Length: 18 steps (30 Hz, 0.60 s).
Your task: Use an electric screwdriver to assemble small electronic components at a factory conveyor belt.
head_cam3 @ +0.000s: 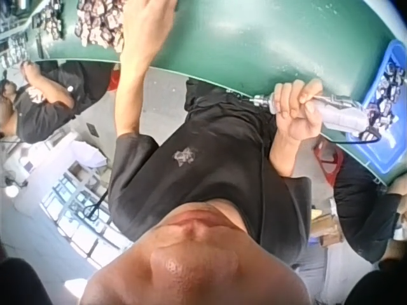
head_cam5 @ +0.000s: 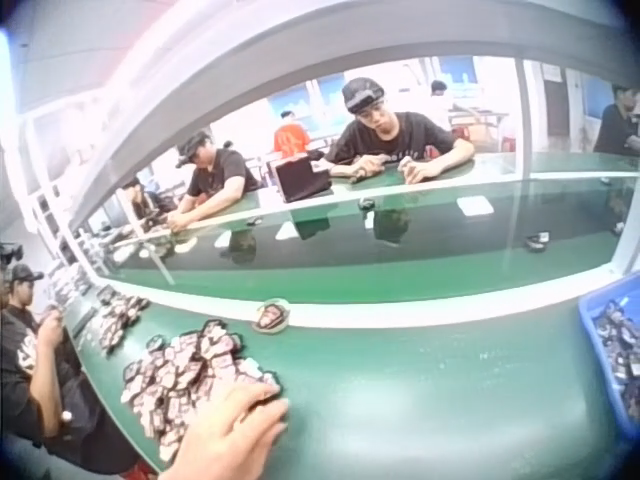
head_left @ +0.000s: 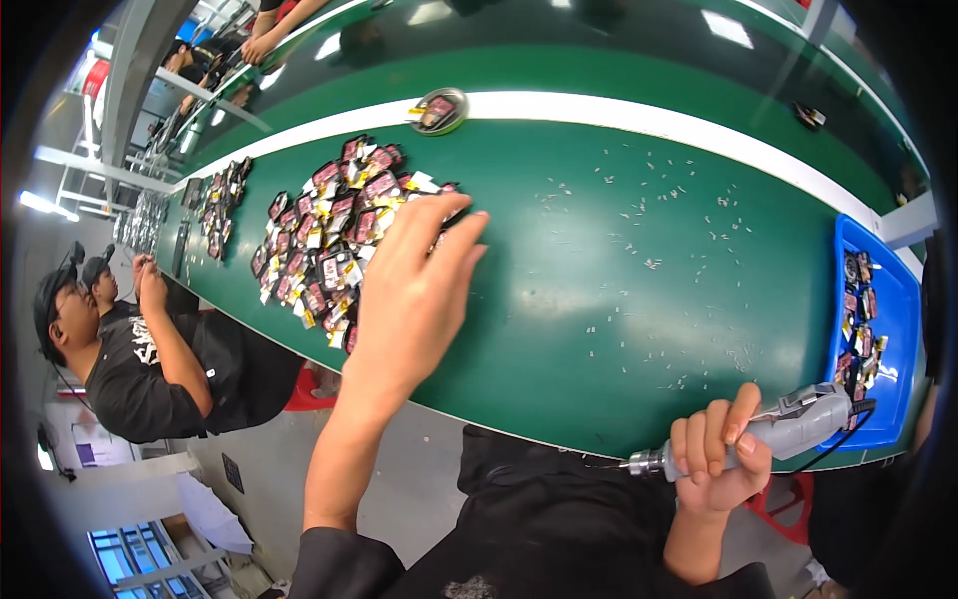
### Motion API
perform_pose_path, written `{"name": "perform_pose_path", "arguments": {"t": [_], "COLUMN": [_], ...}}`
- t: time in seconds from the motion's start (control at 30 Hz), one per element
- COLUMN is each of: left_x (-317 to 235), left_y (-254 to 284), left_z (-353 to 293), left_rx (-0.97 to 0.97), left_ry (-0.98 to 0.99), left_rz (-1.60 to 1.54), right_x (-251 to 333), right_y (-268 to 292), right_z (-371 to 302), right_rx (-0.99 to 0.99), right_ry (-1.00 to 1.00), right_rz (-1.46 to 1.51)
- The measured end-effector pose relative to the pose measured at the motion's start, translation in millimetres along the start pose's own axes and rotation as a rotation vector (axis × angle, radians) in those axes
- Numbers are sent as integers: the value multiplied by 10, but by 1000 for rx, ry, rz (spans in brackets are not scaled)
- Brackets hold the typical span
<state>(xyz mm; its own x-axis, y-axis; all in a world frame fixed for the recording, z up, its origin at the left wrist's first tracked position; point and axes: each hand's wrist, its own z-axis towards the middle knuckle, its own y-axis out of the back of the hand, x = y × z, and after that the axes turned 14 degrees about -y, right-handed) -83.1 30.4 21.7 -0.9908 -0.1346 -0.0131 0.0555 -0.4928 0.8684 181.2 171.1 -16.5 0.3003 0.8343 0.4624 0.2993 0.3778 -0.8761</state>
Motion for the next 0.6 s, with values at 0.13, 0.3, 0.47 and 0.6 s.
{"name": "perform_pose_path", "arguments": {"t": [0.13,0.3,0.47,0.6], "left_x": [-23,122,97,150], "left_y": [-323,-535,-471,-499], "left_z": [285,426,520,548], "left_rx": [33,101,237,276], "left_ry": [-10,-108,-299,-320], "left_rz": [-29,16,155,155], "right_x": [38,71,95,100], "right_y": [90,99,138,138], "right_z": [-36,-52,-66,-78], "right_rx": [95,118,124,130], "right_ry": [-9,-26,-66,-62], "right_rz": [62,94,116,116]}}
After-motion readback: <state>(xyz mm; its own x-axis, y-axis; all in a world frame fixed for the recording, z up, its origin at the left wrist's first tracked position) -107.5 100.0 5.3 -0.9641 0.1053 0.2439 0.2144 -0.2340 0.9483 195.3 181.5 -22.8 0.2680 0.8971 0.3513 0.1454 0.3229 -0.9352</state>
